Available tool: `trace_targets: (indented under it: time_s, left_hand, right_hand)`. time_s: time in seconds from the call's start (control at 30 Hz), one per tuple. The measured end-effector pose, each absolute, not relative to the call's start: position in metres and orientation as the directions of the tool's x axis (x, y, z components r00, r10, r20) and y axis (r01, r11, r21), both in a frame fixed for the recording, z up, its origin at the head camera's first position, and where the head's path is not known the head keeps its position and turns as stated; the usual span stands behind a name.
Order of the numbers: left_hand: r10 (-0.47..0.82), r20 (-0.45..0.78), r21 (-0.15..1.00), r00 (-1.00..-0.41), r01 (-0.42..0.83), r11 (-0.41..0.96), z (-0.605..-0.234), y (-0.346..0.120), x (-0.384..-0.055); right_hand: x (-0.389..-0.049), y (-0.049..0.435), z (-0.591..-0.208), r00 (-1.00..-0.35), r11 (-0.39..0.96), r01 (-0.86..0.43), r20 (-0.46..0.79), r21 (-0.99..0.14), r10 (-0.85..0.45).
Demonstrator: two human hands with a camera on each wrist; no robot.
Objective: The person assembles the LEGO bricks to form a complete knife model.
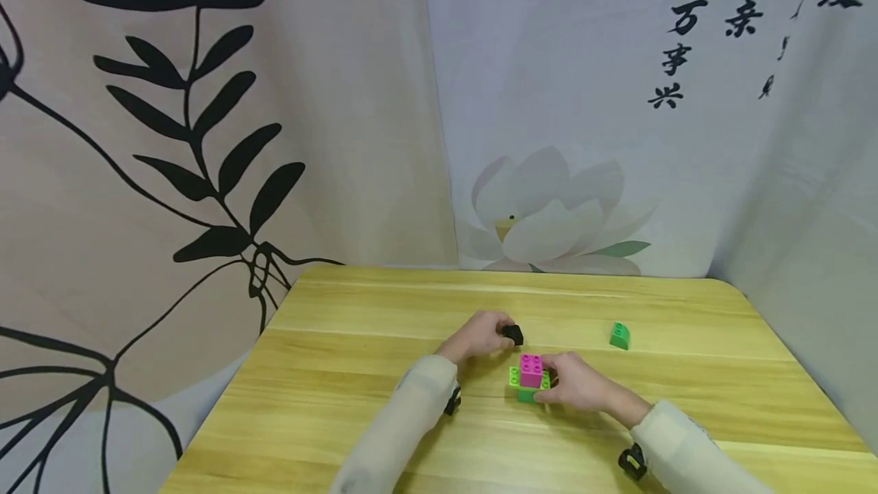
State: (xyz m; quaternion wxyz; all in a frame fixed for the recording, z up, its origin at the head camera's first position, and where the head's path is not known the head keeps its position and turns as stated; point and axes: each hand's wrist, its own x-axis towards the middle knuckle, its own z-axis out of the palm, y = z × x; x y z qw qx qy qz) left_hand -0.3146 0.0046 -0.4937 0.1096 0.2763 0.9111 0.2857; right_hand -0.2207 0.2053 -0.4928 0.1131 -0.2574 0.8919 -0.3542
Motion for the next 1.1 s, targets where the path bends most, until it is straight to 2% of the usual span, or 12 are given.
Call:
trace_targets:
  time_s: [0.3, 0.6, 0.9, 1.1]
  left_hand:
    - [0.593, 0.057, 0.643, -0.803, 0.484, 0.594, -0.480, -0.010, -0.301]
    - [0.596, 0.050, 0.697, -0.802, 0.455, 0.555, -0.468, -0.019, -0.284]
    - [0.620, 0.128, 0.723, -0.774, 0.501, 0.476, -0.458, -0.022, -0.265]
    - [0.615, 0.141, 0.721, -0.776, 0.507, 0.473, -0.456, -0.021, -0.257]
  right_hand:
    - [-0.221, 0.206, -0.493, -0.837, 0.615, -0.390, -0.015, -0.685, -0.547]
    - [-0.221, 0.205, -0.493, -0.838, 0.614, -0.381, -0.023, -0.692, -0.546]
    - [-0.221, 0.206, -0.493, -0.833, 0.608, -0.396, -0.010, -0.688, -0.553]
    - [-0.222, 0.206, -0.493, -0.831, 0.606, -0.395, -0.013, -0.691, -0.556]
